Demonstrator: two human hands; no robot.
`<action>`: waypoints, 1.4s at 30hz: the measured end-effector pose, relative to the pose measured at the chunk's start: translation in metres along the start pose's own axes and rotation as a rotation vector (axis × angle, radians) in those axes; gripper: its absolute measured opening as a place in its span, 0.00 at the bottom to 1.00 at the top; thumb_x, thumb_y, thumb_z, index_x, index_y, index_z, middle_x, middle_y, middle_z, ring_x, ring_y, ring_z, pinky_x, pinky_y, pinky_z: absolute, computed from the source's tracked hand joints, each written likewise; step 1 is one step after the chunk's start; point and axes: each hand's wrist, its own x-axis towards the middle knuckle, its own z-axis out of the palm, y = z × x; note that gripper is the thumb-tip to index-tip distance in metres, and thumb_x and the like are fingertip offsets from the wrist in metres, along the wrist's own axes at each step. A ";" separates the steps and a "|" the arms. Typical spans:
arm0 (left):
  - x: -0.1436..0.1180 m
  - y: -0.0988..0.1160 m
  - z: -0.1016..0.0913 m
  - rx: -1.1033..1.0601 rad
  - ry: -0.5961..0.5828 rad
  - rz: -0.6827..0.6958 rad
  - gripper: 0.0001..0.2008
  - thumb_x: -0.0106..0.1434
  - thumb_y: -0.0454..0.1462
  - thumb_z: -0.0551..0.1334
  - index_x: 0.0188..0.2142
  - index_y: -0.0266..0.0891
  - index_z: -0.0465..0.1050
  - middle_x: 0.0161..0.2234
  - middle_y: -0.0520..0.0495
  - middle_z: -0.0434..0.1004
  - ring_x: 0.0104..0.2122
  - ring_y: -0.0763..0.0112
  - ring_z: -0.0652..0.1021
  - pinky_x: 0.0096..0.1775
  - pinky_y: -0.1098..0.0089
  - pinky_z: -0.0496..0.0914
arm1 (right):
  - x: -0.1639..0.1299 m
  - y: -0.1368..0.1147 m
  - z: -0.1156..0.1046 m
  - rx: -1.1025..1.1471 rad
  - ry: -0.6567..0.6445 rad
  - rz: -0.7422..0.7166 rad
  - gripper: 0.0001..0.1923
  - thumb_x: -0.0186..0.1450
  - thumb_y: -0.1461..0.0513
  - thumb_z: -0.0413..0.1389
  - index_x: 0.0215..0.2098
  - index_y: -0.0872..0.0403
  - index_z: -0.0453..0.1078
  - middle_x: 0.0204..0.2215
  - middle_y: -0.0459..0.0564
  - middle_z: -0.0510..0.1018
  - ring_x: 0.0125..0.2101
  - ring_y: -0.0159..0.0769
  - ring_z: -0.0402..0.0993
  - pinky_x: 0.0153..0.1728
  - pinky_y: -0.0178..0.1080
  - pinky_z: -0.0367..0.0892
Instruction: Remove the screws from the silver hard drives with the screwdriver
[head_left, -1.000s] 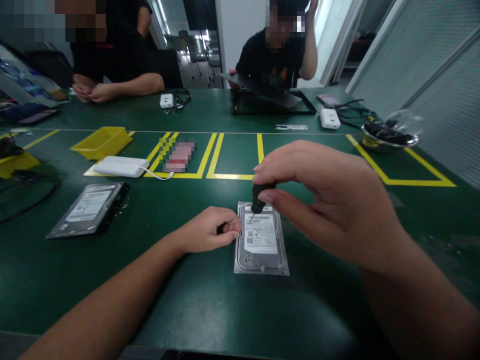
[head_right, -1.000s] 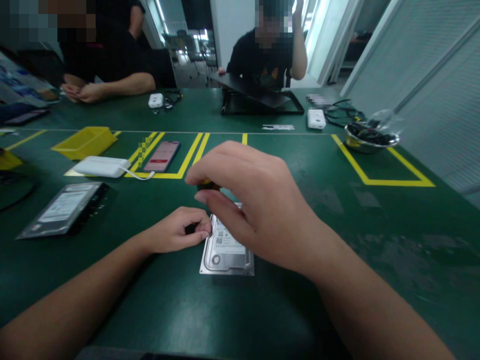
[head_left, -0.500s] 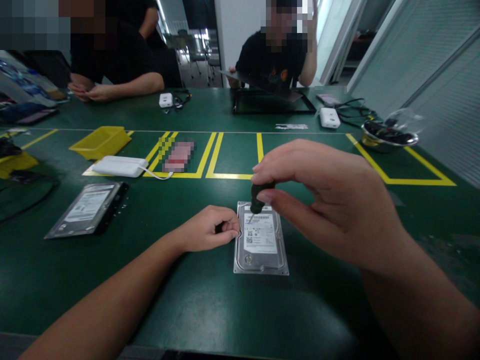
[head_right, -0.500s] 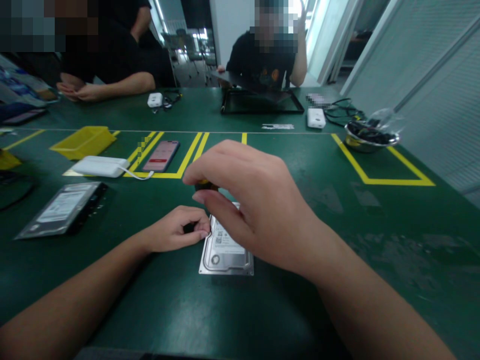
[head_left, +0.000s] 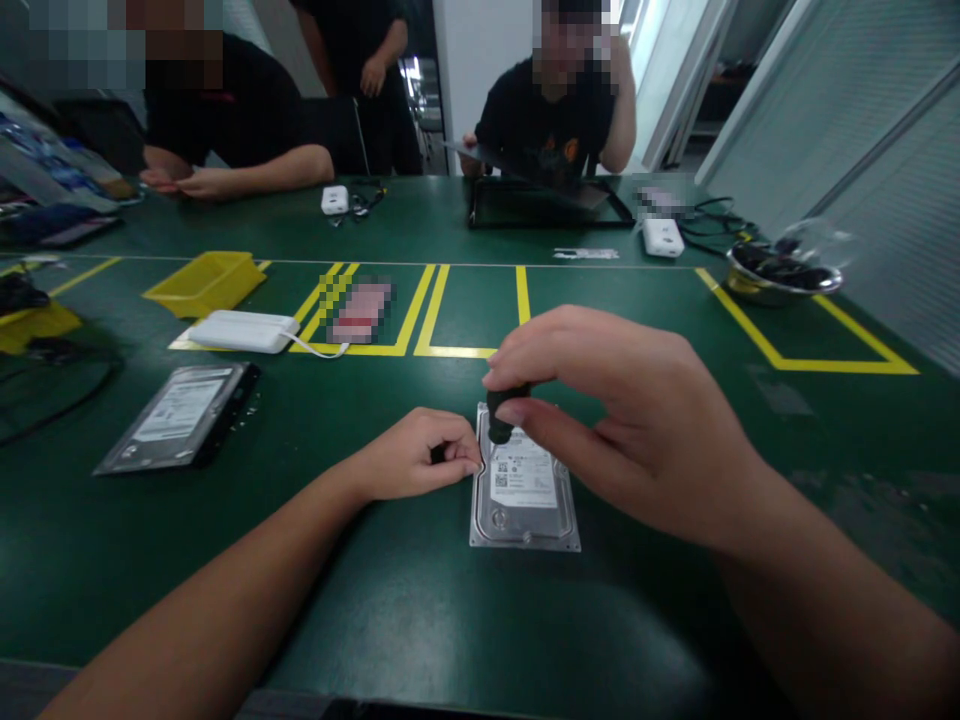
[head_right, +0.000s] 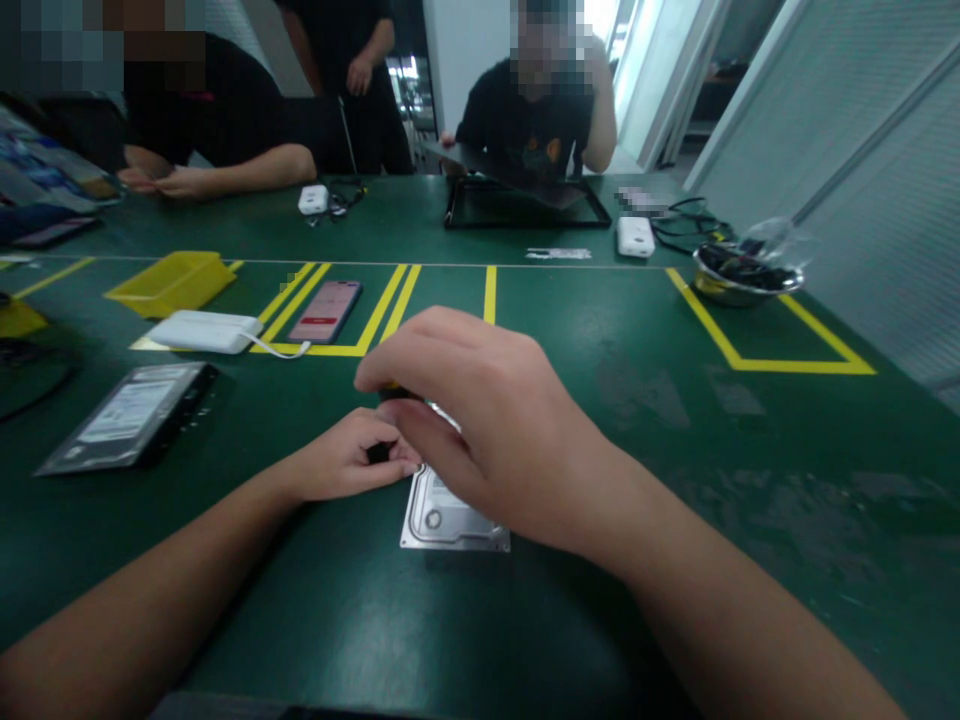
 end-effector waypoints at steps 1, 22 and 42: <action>0.000 0.000 0.000 0.001 0.002 0.000 0.05 0.64 0.36 0.62 0.32 0.36 0.74 0.26 0.52 0.74 0.26 0.75 0.72 0.30 0.73 0.65 | 0.000 0.000 0.001 0.007 -0.005 0.001 0.08 0.67 0.66 0.54 0.44 0.52 0.72 0.42 0.48 0.79 0.43 0.36 0.74 0.43 0.40 0.71; 0.000 -0.009 0.000 -0.026 -0.013 0.009 0.05 0.65 0.37 0.64 0.34 0.37 0.76 0.30 0.52 0.76 0.30 0.75 0.74 0.33 0.73 0.65 | 0.001 0.006 0.012 0.038 -0.008 -0.032 0.07 0.67 0.66 0.54 0.42 0.55 0.72 0.40 0.50 0.78 0.43 0.34 0.73 0.44 0.38 0.69; 0.000 -0.010 0.000 -0.047 -0.013 -0.022 0.06 0.64 0.38 0.66 0.34 0.36 0.76 0.28 0.53 0.76 0.27 0.77 0.73 0.31 0.75 0.63 | 0.004 0.007 0.017 -0.022 0.041 -0.052 0.07 0.66 0.67 0.56 0.42 0.60 0.73 0.40 0.50 0.79 0.42 0.31 0.73 0.46 0.34 0.67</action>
